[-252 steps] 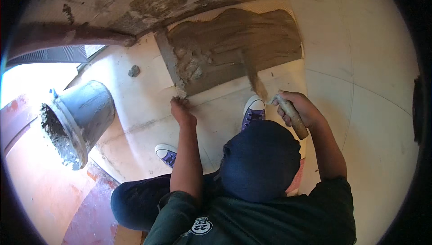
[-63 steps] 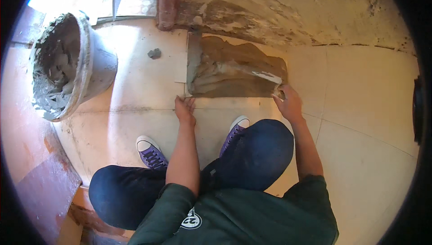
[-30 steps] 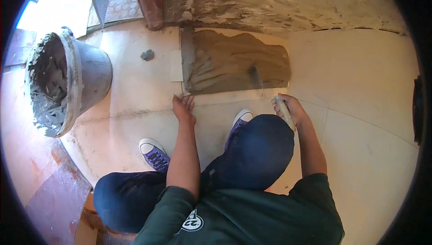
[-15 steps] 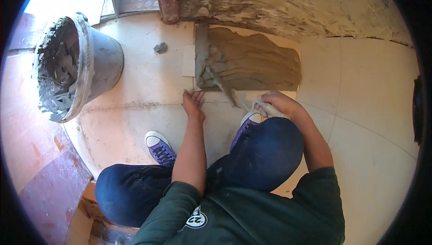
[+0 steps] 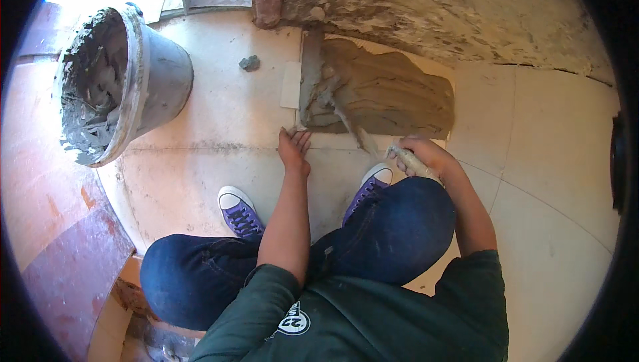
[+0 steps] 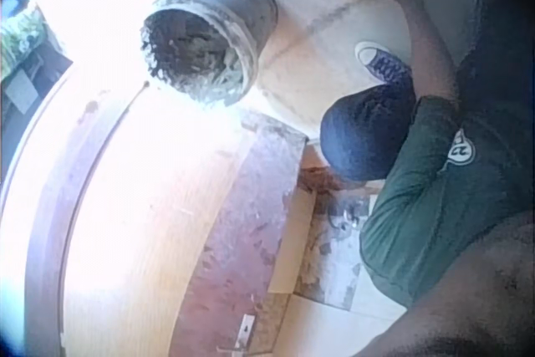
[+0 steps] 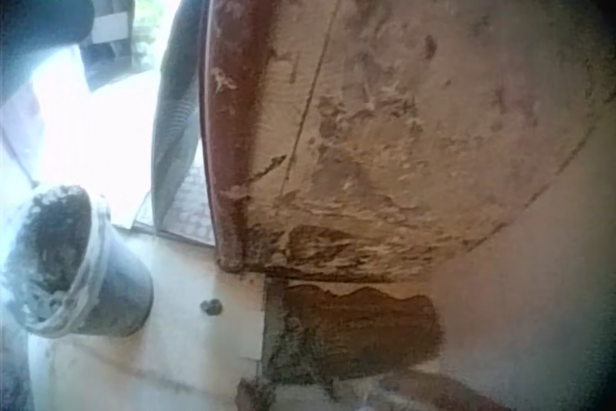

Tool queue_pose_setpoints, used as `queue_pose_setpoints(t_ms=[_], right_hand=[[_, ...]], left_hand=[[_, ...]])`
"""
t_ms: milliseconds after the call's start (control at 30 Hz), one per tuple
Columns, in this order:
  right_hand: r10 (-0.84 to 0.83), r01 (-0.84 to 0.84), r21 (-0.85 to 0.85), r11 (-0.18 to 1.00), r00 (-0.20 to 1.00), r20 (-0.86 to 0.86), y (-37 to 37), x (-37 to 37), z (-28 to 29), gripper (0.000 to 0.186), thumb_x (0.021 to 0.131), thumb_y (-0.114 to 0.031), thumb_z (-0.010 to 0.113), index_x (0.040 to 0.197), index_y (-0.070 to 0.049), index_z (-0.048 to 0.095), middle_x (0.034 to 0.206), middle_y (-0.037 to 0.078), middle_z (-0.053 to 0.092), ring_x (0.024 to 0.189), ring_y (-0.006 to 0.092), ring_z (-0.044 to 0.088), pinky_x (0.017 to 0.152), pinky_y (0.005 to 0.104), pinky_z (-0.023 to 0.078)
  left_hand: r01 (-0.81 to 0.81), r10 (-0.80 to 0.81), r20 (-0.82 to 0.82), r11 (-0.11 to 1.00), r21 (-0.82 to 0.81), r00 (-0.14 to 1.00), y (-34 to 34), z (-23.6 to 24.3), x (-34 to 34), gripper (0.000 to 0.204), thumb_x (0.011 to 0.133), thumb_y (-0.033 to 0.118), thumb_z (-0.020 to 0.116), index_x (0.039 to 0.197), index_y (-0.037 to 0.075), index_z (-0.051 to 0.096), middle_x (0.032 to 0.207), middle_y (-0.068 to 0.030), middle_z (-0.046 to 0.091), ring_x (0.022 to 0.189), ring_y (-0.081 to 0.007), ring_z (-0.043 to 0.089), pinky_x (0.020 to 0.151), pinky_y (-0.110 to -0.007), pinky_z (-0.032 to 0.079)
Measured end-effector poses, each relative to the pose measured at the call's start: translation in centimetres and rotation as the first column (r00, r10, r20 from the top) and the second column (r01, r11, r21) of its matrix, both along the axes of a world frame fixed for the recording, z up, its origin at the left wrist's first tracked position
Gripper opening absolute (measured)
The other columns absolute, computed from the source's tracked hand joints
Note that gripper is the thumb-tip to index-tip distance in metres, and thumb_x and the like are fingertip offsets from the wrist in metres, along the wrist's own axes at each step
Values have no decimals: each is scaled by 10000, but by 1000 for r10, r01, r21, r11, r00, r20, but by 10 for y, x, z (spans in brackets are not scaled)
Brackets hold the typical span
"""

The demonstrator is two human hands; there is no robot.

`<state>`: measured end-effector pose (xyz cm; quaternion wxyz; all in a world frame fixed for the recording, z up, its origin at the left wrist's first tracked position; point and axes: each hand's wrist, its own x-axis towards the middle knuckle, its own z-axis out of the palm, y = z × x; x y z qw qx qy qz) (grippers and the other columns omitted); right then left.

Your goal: The person applies mortar to a wall surface with a trowel, places a ceramic tile onto the prepared area, and taps the tile with a rubber mallet to level it.

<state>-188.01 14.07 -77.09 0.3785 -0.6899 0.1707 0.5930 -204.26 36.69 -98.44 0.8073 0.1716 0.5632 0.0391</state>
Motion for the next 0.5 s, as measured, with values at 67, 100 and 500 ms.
queue_pose_setpoints(t_ms=[67,100,500], right_hand=[[166,-168,17,986,983,75,3,-2,1,321,984,-294,558,943,1,676,674,89,613,558,166,587,513,317,495],[261,-261,-12,965,959,111,4,-2,5,322,975,-298,567,940,1,680,690,99,624,586,175,601,550,331,510],[827,-400,-724,562,256,500,33,1,109,361,835,-335,721,1084,-74,712,1015,197,717,956,372,688,847,445,538]], left_hand=[[2,-2,-6,1000,4,1000,0,1,1,666,1037,547,392,1381,-11,507,1250,-153,638,1113,-249,635,983,-376,430],[2,-2,-13,1000,5,1000,0,1,1,667,1036,547,393,1380,-13,509,1242,-151,641,1110,-249,635,981,-374,431],[-118,117,-47,993,-28,992,-6,-11,2,536,1043,471,445,1256,1,591,1126,-129,664,971,-228,664,842,-369,483]])
